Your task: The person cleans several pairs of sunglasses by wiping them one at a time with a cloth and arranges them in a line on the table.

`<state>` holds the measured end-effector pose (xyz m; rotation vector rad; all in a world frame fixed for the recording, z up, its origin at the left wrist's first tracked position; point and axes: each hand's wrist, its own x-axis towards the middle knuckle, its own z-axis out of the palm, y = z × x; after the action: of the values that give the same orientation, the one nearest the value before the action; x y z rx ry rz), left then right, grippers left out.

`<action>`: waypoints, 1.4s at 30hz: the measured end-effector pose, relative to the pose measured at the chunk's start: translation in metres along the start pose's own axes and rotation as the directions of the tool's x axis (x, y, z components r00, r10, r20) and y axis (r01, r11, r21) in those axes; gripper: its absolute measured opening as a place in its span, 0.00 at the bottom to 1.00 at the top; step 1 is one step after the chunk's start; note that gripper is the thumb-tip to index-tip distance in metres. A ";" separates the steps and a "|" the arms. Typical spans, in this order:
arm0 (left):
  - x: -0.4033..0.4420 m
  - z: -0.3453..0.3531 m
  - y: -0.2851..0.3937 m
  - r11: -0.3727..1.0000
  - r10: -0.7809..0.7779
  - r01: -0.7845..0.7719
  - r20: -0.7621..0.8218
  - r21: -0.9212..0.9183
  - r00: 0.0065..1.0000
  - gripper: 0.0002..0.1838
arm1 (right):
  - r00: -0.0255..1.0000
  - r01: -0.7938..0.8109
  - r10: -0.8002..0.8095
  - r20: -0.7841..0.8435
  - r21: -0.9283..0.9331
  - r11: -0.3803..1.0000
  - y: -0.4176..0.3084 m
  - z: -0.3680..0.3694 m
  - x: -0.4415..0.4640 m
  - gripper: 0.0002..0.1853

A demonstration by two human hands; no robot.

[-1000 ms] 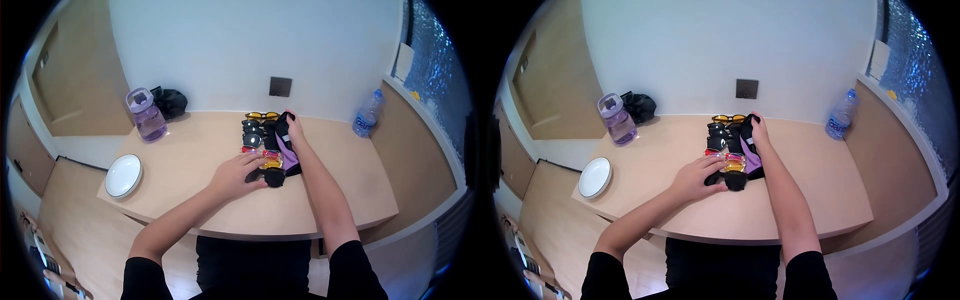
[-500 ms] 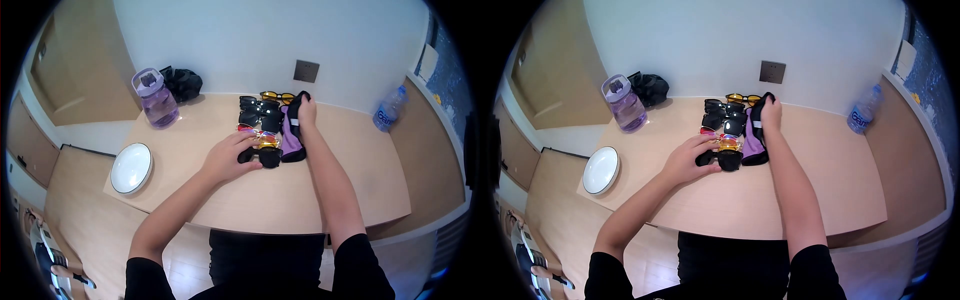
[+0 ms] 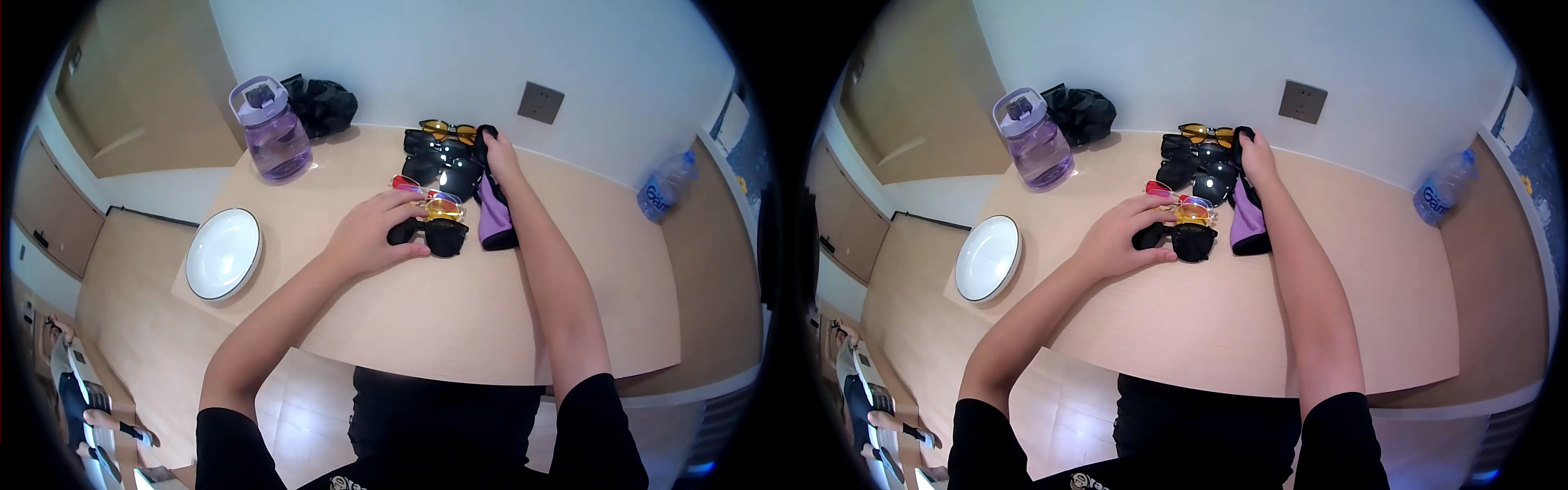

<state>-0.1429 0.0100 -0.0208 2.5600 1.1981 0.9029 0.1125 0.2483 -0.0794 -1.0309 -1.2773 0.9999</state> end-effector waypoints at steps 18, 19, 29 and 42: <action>-0.054 -0.060 -0.039 0.955 -0.155 0.144 0.020 0.259 0.988 0.31 | 0.990 0.122 -0.138 -0.010 -0.408 0.905 -0.034 0.153 -0.033 0.21; -0.055 -0.061 -0.035 0.937 -0.164 0.154 0.005 0.313 0.987 0.32 | 0.980 0.178 -0.201 -0.010 -0.420 0.890 -0.031 0.151 -0.032 0.21; -0.149 -0.097 0.030 0.687 -0.391 0.521 -0.347 0.506 0.852 0.34 | 0.998 -0.055 0.061 -0.019 0.222 0.974 -0.086 0.016 -0.088 0.13; -0.196 -0.082 0.042 0.610 -0.309 0.616 -0.567 0.498 0.764 0.11 | 0.985 0.068 -0.085 -0.148 -0.117 0.991 -0.119 -0.203 -0.169 0.12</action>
<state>-0.2614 -0.1716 -0.0274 2.2530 2.6192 1.0645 0.3091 0.0469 -0.0105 -1.1140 -1.2467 0.7831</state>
